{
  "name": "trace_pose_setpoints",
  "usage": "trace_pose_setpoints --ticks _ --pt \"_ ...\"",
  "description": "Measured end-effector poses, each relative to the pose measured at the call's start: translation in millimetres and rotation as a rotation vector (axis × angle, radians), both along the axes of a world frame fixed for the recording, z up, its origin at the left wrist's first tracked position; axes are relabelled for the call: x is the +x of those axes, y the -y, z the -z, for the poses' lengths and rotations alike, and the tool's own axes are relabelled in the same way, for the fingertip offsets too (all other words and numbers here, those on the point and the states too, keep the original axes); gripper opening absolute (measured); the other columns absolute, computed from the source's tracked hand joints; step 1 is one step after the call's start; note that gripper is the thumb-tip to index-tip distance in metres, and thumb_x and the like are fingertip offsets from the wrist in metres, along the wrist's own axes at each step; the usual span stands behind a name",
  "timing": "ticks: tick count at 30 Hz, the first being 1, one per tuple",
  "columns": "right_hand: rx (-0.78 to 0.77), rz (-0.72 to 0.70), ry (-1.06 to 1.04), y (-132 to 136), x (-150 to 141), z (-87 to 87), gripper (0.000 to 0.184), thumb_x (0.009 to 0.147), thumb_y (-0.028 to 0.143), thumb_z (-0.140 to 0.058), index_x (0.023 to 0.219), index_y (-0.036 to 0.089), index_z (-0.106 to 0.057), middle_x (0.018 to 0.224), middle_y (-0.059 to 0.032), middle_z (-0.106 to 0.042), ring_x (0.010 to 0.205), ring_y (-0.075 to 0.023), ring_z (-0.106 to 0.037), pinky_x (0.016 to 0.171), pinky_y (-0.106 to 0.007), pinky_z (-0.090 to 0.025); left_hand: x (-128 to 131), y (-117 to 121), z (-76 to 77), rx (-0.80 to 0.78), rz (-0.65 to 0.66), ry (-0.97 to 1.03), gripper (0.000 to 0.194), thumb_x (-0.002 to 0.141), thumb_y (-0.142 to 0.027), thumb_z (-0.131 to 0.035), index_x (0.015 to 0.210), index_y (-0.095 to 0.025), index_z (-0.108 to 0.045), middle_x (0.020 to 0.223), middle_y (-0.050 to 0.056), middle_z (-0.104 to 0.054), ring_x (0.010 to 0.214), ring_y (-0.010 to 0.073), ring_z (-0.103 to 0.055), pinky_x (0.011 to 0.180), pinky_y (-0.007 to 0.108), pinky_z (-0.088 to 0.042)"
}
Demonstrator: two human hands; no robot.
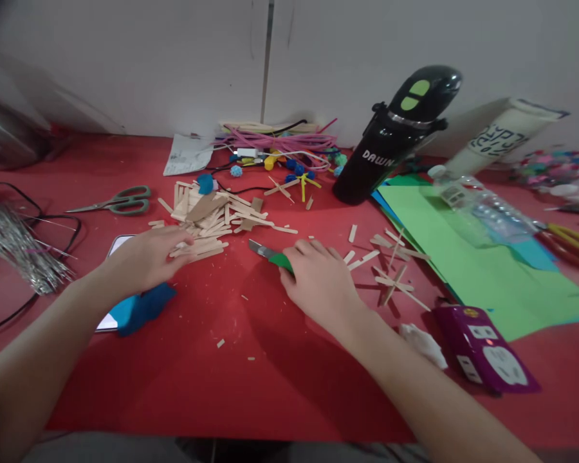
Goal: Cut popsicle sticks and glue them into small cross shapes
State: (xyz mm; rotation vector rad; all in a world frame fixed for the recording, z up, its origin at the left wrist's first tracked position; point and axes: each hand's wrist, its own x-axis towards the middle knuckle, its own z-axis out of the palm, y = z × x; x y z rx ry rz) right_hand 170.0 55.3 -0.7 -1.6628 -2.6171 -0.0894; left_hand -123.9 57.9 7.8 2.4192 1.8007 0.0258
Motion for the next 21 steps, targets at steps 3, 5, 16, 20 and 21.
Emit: trace_pose_setpoints --ticks 3,5,16,20,21 --pt "0.064 -0.019 -0.038 2.8 -7.5 -0.8 0.024 0.092 0.024 -0.054 0.107 0.014 -0.069 0.107 -0.0130 -0.069 0.099 -0.0326 -0.065 0.082 -0.045 -0.051 -2.9 -0.1 1.6 -0.033 0.013 0.047 0.027 0.094 -0.034 -0.044 0.106 -0.018 -0.062 0.113 0.010 -0.068 0.102 0.0287 -0.064 0.083 0.039 -0.049" --pt "0.038 -0.067 -0.110 6.7 -17.2 -3.3 0.026 0.093 0.027 -0.053 0.109 0.015 -0.069 0.110 -0.0129 -0.069 0.100 -0.0325 -0.064 0.084 -0.047 -0.051 -4.9 -0.1 2.0 -0.047 -0.005 0.063 0.026 0.093 -0.036 -0.046 0.104 -0.019 -0.061 0.110 0.009 -0.069 0.099 0.0275 -0.065 0.082 0.038 -0.048" --pt "-0.115 -0.282 -0.497 -28.8 -80.2 12.3 0.031 0.092 0.014 -0.050 0.120 0.012 -0.063 0.123 -0.0128 -0.065 0.119 -0.0277 -0.057 0.105 -0.043 -0.046 -8.8 -0.1 4.8 -0.066 -0.059 0.143 0.025 0.090 -0.040 -0.048 0.097 -0.021 -0.062 0.103 0.008 -0.069 0.093 0.0268 -0.063 0.077 0.036 -0.044" --pt "-0.104 -0.377 -0.558 -43.7 -95.8 15.8 0.036 0.089 0.009 -0.050 0.123 0.013 -0.061 0.128 -0.0136 -0.062 0.123 -0.0267 -0.056 0.105 -0.042 -0.045 -8.9 -0.6 4.5 -0.079 -0.076 0.144 0.021 0.087 -0.031 -0.048 0.097 -0.021 -0.063 0.104 0.007 -0.070 0.092 0.0268 -0.064 0.075 0.035 -0.043" --pt "-0.097 -0.390 -0.559 -48.5 -99.6 15.8 0.038 0.088 0.008 -0.049 0.123 0.014 -0.061 0.129 -0.0136 -0.061 0.123 -0.0264 -0.055 0.105 -0.042 -0.045 -9.3 -0.8 4.1 -0.073 -0.077 0.143 0.020 0.086 -0.030 -0.048 0.095 -0.021 -0.064 0.102 0.007 -0.070 0.091 0.0267 -0.064 0.074 0.035 -0.043"
